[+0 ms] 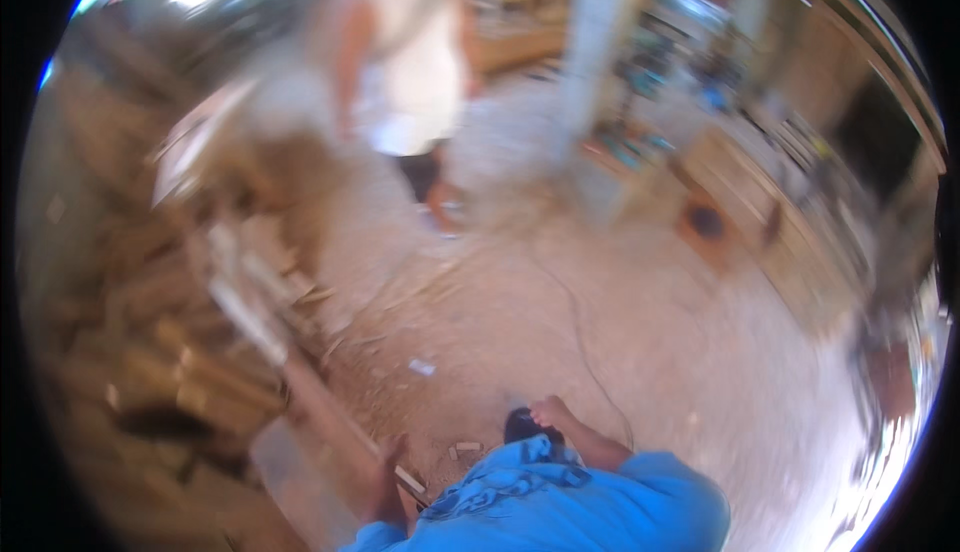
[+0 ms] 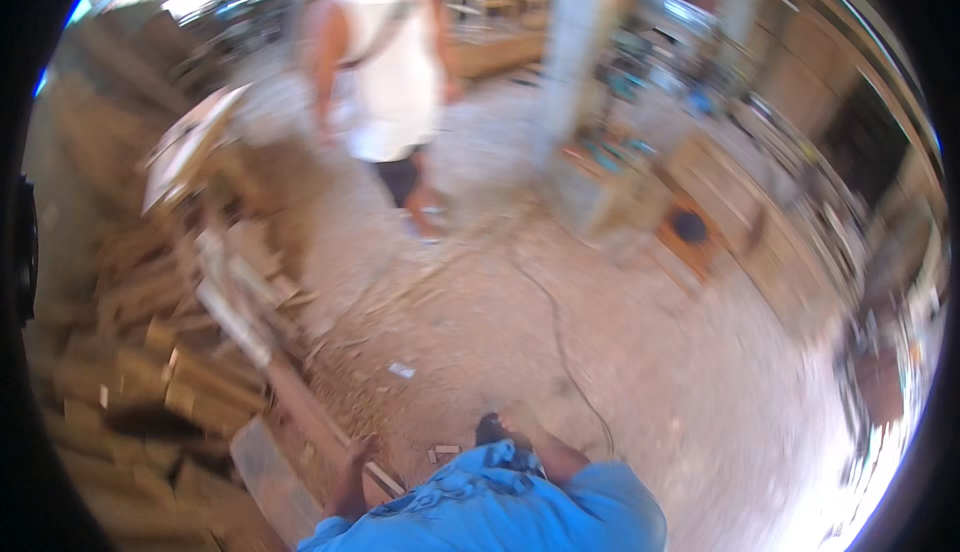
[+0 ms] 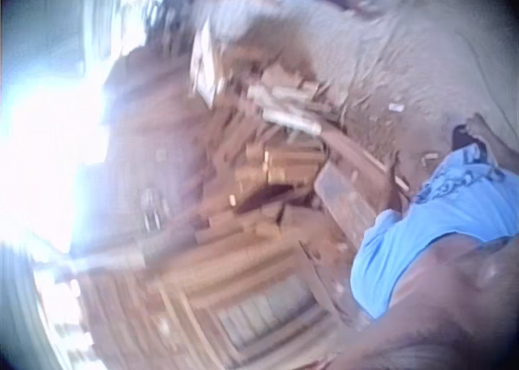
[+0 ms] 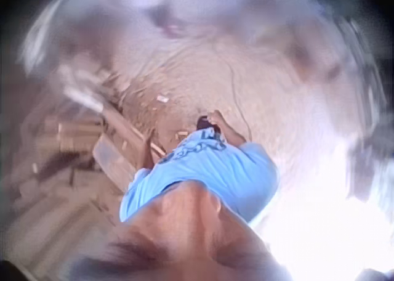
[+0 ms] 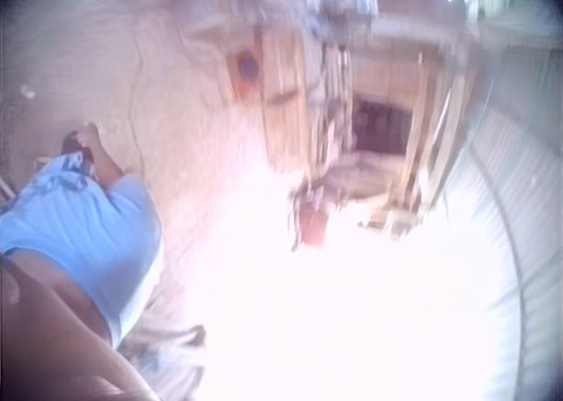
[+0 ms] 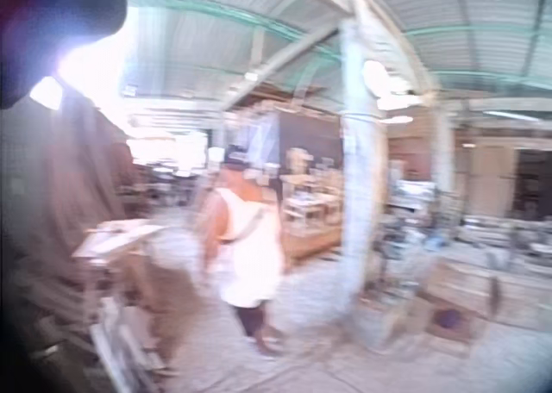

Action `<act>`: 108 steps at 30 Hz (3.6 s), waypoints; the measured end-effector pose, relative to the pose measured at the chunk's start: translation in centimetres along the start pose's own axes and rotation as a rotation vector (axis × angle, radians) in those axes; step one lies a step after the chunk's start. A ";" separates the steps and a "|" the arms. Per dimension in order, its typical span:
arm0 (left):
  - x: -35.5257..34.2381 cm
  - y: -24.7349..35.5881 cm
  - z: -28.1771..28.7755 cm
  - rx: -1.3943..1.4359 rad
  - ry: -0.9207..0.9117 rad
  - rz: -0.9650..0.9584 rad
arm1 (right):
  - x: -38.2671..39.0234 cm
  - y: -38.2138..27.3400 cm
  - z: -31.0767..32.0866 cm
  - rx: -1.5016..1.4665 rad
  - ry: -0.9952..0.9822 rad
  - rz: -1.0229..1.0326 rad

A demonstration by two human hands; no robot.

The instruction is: The person marks a wooden plank with a pencil and square, then uses a circular saw to cut the plank. The person handles the plank and saw throughout the process.

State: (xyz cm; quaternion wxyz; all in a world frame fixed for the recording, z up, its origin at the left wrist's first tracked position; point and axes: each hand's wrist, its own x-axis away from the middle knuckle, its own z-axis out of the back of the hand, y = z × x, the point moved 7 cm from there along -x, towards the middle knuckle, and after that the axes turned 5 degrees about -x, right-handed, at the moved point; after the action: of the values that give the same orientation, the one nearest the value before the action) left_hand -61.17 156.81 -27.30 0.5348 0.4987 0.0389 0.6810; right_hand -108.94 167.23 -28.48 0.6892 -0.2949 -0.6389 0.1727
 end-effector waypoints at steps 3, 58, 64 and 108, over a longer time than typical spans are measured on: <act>-6.8 2.8 1.8 0.018 -0.075 0.218 | -2.5 1.1 4.9 0.360 0.188 -0.001; -87.4 41.4 61.6 0.247 0.090 0.632 | -100.0 -120.7 -41.4 1.542 -0.592 0.453; -87.3 44.7 71.1 0.539 0.758 0.728 | -117.2 -138.5 -57.2 2.117 -0.643 0.878; -87.0 16.8 129.2 -0.018 1.035 1.261 | -119.2 -178.9 -133.2 0.804 -0.727 0.174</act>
State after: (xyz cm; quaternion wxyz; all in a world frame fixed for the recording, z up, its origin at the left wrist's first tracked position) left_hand 14.34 20.85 -8.38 -0.0307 0.0446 -0.0125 0.9985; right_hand -17.69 -67.95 -10.39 0.4656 0.0187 -0.6928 0.5504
